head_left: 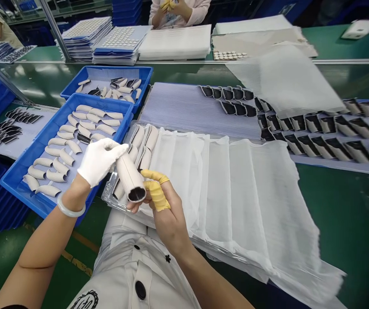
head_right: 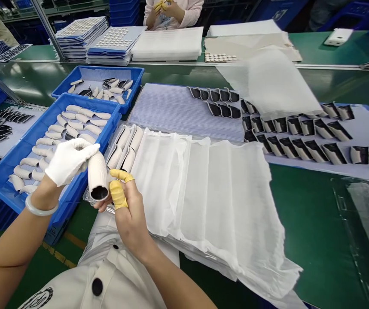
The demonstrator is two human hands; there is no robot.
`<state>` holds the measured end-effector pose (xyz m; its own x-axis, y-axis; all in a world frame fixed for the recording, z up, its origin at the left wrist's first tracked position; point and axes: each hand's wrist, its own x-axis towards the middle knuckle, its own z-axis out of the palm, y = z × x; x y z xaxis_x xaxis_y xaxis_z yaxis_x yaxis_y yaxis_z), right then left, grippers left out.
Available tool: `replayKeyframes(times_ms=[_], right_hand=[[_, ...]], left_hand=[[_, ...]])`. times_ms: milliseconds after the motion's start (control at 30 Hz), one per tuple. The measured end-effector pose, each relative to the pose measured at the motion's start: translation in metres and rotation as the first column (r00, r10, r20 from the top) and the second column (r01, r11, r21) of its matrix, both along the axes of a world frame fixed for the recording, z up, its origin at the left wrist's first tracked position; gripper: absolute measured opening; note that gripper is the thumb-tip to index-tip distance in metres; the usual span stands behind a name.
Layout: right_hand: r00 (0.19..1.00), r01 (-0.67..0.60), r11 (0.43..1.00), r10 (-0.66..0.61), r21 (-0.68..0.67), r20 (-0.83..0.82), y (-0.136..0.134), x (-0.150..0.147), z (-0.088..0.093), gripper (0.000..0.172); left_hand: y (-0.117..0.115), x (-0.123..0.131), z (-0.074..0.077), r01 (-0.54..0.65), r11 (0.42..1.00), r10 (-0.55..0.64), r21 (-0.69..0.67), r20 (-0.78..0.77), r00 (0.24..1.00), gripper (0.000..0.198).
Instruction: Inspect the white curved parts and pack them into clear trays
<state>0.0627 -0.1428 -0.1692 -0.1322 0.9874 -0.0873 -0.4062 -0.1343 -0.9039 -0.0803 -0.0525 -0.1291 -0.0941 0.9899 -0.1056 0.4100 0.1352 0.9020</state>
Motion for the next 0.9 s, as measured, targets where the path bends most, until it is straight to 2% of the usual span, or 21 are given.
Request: replayKeyframes(times_ms=[100, 233, 433, 533, 700, 800, 900], right_hand=[[0.999, 0.039, 0.999, -0.039, 0.013, -0.016, 0.0, 0.002, 0.002, 0.028], [0.999, 0.042, 0.999, -0.042, 0.009, -0.005, 0.004, 0.004, 0.006, 0.025], [0.996, 0.071, 0.996, -0.068, -0.055, 0.062, 0.012, 0.008, 0.005, 0.029], [0.992, 0.057, 0.989, -0.041, -0.138, 0.116, 0.017, 0.013, 0.001, 0.029], [0.99, -0.015, 0.983, 0.04, -0.181, 0.135, 0.022, 0.023, -0.005, 0.022], [0.974, 0.043, 0.98, 0.002, -0.194, 0.226, 0.027, 0.03, -0.008, 0.027], [0.932, 0.136, 0.973, -0.062, -0.187, 0.356, 0.035, 0.04, -0.012, 0.034]], left_hand=[[0.008, 0.0, -0.008, 0.057, 0.987, -0.042, -0.151, 0.096, 0.994, 0.036], [0.012, -0.001, -0.019, 0.163, 0.968, -0.131, -0.189, 0.173, 0.976, 0.042], [0.016, 0.003, -0.029, 0.135, 0.964, -0.104, -0.231, 0.139, 0.985, 0.039], [0.019, 0.005, -0.034, 0.062, 0.985, -0.056, -0.161, 0.043, 0.998, 0.032], [0.026, 0.01, -0.042, -0.028, 0.996, 0.044, 0.081, -0.198, 0.979, 0.03], [0.03, 0.021, -0.04, 0.012, 0.985, 0.038, 0.171, -0.286, 0.958, 0.027], [0.042, 0.036, -0.033, 0.131, 0.968, -0.064, 0.213, -0.297, 0.953, 0.022]])
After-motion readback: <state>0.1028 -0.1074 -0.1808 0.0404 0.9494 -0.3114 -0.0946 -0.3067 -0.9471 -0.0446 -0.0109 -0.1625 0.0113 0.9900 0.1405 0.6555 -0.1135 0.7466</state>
